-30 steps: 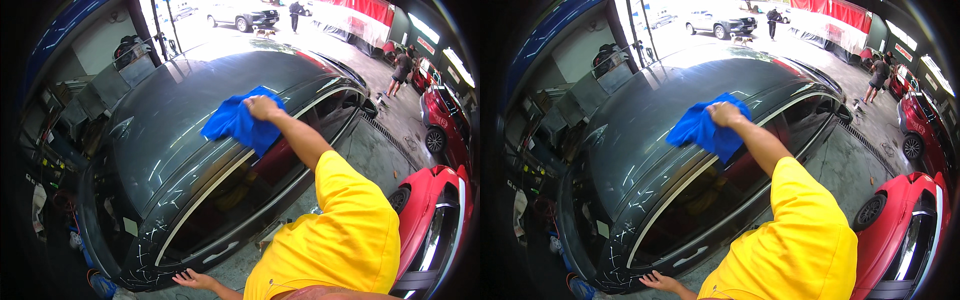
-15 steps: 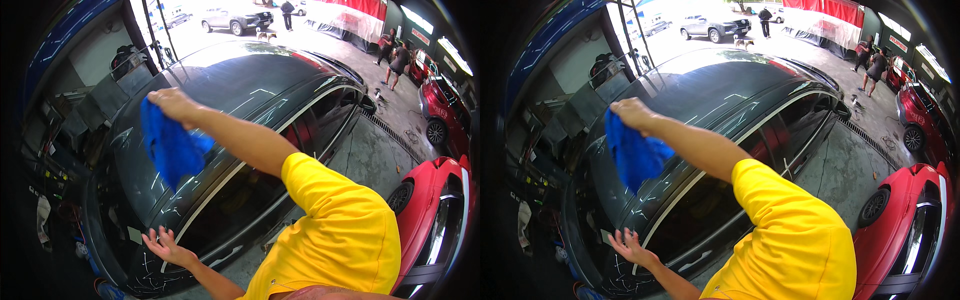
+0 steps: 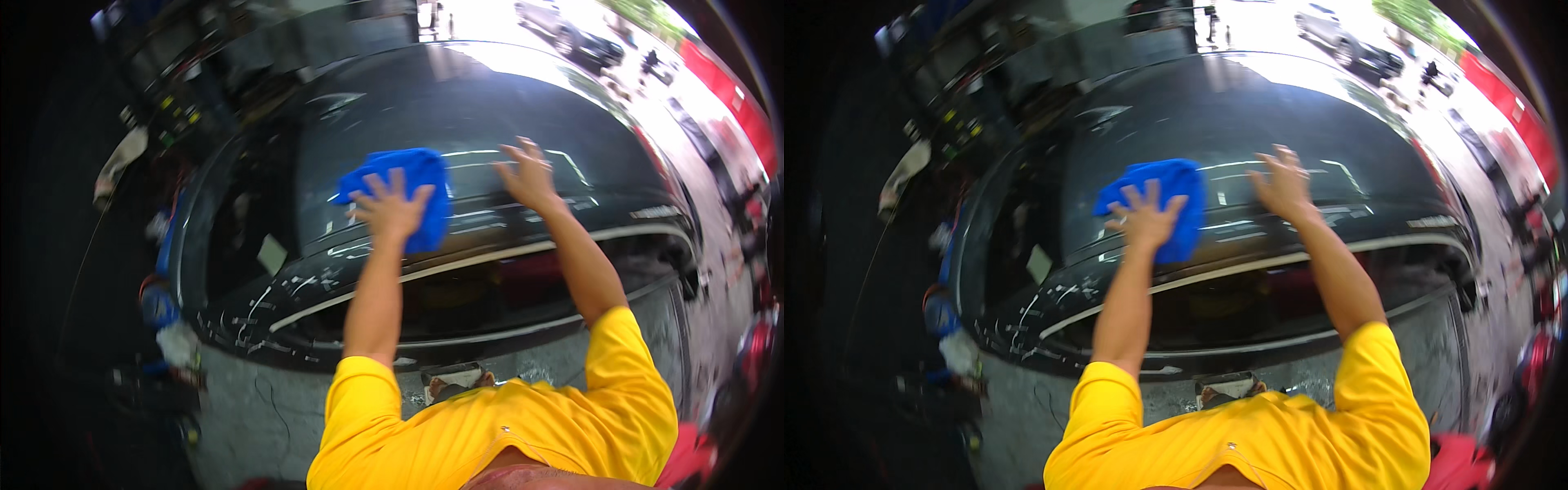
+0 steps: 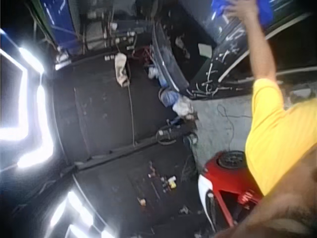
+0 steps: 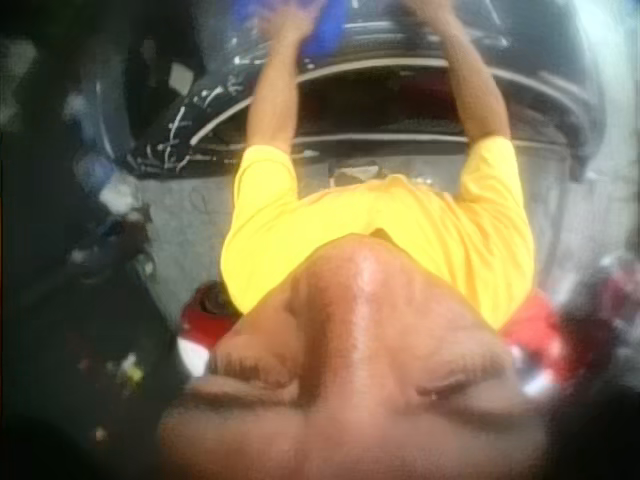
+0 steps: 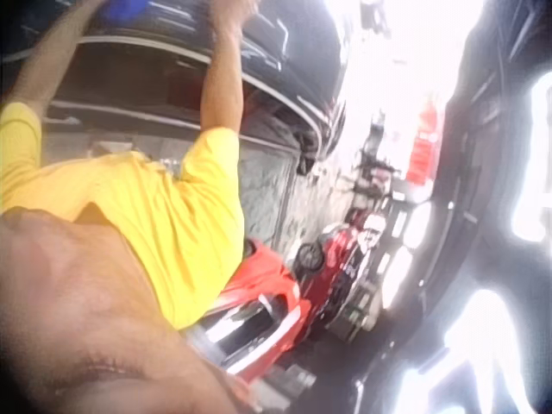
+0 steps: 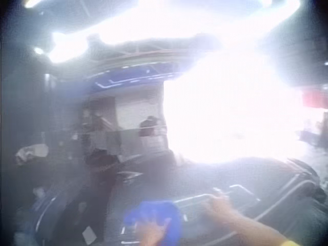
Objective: The person uses a small abrasive pad to rub the surface of a car's roof, then wipes the area with a blue cloth. The person repeats this process, rubbing and wiping different sections of the roof.
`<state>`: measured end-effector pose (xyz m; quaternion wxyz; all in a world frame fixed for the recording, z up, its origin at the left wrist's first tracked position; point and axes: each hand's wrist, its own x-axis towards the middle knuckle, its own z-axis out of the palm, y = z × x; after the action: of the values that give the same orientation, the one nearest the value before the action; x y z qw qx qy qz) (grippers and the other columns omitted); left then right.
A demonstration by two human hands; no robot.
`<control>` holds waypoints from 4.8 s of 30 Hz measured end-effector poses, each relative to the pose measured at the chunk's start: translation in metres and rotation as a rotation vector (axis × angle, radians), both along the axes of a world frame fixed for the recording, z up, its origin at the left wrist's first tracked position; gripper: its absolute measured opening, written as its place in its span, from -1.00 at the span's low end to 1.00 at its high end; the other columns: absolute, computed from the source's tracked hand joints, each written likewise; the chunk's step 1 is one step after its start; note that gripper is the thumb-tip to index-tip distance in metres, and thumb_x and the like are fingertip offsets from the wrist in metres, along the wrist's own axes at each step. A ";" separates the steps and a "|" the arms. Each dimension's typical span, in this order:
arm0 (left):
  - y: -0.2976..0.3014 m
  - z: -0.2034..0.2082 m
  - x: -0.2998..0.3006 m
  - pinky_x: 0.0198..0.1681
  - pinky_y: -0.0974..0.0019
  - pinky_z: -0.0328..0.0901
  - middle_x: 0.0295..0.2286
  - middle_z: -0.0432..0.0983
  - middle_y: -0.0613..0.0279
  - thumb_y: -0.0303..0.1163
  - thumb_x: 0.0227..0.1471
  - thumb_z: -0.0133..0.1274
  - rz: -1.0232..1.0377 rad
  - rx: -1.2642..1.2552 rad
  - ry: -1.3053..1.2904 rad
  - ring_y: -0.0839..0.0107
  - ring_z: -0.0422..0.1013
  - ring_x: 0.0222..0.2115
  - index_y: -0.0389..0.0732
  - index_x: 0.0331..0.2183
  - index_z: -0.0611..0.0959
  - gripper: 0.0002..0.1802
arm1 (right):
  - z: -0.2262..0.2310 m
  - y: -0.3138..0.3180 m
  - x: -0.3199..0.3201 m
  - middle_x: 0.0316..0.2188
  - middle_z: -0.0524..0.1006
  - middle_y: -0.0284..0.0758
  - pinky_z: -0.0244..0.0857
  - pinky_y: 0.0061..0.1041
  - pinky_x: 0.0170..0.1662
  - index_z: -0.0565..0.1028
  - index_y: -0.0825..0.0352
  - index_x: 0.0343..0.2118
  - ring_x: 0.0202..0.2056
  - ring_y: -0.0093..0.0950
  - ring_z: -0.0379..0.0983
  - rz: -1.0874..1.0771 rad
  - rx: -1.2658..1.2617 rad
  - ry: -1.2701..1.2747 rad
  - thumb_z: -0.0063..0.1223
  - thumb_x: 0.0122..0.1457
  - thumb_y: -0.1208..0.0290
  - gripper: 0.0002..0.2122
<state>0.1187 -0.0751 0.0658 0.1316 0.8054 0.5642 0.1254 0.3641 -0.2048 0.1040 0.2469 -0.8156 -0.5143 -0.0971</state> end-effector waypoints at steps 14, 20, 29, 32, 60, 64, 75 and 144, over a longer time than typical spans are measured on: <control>0.211 -0.045 -0.138 0.38 -0.43 -0.21 0.41 -0.16 -0.27 0.29 0.22 -0.17 0.549 -0.107 0.096 -0.48 -0.21 0.38 -0.14 0.44 0.03 0.01 | -0.056 -0.055 0.068 0.41 0.14 -0.08 -0.19 -0.02 0.41 0.37 0.20 0.31 0.47 -0.05 -0.10 0.046 -0.092 -0.352 -0.28 0.45 0.11 -0.52; 0.327 -0.031 -0.050 0.37 -0.51 -0.33 0.46 -0.24 0.01 0.47 0.13 -0.16 0.592 -0.185 -0.003 -0.44 -0.31 0.40 -0.09 0.44 0.04 0.12 | -0.045 -0.055 0.067 0.33 0.28 -0.08 -0.01 -0.01 0.30 0.50 0.30 0.15 0.39 -0.04 0.08 0.102 -0.032 -0.253 -0.33 0.44 0.05 -0.50; 0.323 0.001 0.128 0.32 -0.62 -0.39 0.45 -0.15 0.05 0.60 0.02 -0.13 -0.135 0.061 0.029 -0.44 -0.32 0.40 0.13 0.43 0.14 0.13 | -0.045 -0.048 0.074 0.26 0.38 -0.08 0.03 -0.01 0.31 0.54 0.35 0.10 0.37 0.00 0.14 0.105 -0.025 -0.226 -0.34 0.45 0.01 -0.47; 0.231 0.002 0.137 0.33 -0.62 -0.33 0.44 -0.14 0.05 0.55 0.06 -0.14 -0.448 0.162 0.064 -0.47 -0.27 0.38 0.17 0.41 0.20 0.05 | -0.047 -0.047 0.071 0.24 0.41 -0.09 0.02 0.00 0.33 0.54 0.36 0.09 0.35 -0.01 0.17 0.062 -0.028 -0.223 -0.36 0.46 0.04 -0.48; 0.432 -0.114 -0.138 0.31 -0.55 -0.11 0.46 -0.29 0.05 -0.05 0.33 -0.04 -0.079 0.171 0.628 0.04 -0.16 0.45 0.17 0.44 0.06 -0.22 | -0.045 -0.052 0.075 0.09 0.51 -0.20 0.29 -0.18 0.10 0.58 0.29 -0.06 0.21 -0.19 0.37 0.024 0.211 -0.186 0.12 0.14 0.26 -0.67; 0.260 -0.094 -0.166 0.44 -0.30 -0.42 0.46 -0.24 -0.02 0.08 0.30 -0.04 0.026 0.083 0.122 -0.11 -0.32 0.45 0.04 0.46 -0.03 -0.10 | -0.037 -0.041 0.067 0.07 0.53 -0.19 0.29 -0.17 0.11 0.59 0.29 -0.08 0.18 -0.18 0.40 0.022 0.188 -0.184 0.15 0.14 0.24 -0.67; 0.276 -0.058 -0.016 0.29 -0.64 -0.28 0.47 -0.22 0.19 0.51 0.14 -0.18 0.390 -0.045 0.180 -0.42 -0.23 0.39 0.18 0.45 0.02 0.05 | -0.043 -0.053 0.068 0.07 0.53 -0.14 0.30 -0.15 0.11 0.61 0.30 -0.04 0.16 -0.10 0.43 0.033 0.118 -0.166 0.14 0.18 0.16 -0.62; 0.086 0.013 0.208 0.35 -0.18 0.07 0.39 0.11 0.18 -0.06 0.19 0.01 -0.498 0.278 0.110 -0.23 0.08 0.34 0.02 0.30 0.40 -0.32 | -0.057 -0.067 0.072 -0.05 0.56 -0.29 0.39 -0.26 0.05 0.61 0.30 -0.32 0.13 -0.31 0.44 0.094 0.506 -0.169 0.14 0.06 0.41 -0.86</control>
<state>0.3269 0.0109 0.0788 0.0158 0.9350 0.3328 0.1215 0.4364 -0.2717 0.0471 0.4034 -0.6920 -0.5298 -0.2789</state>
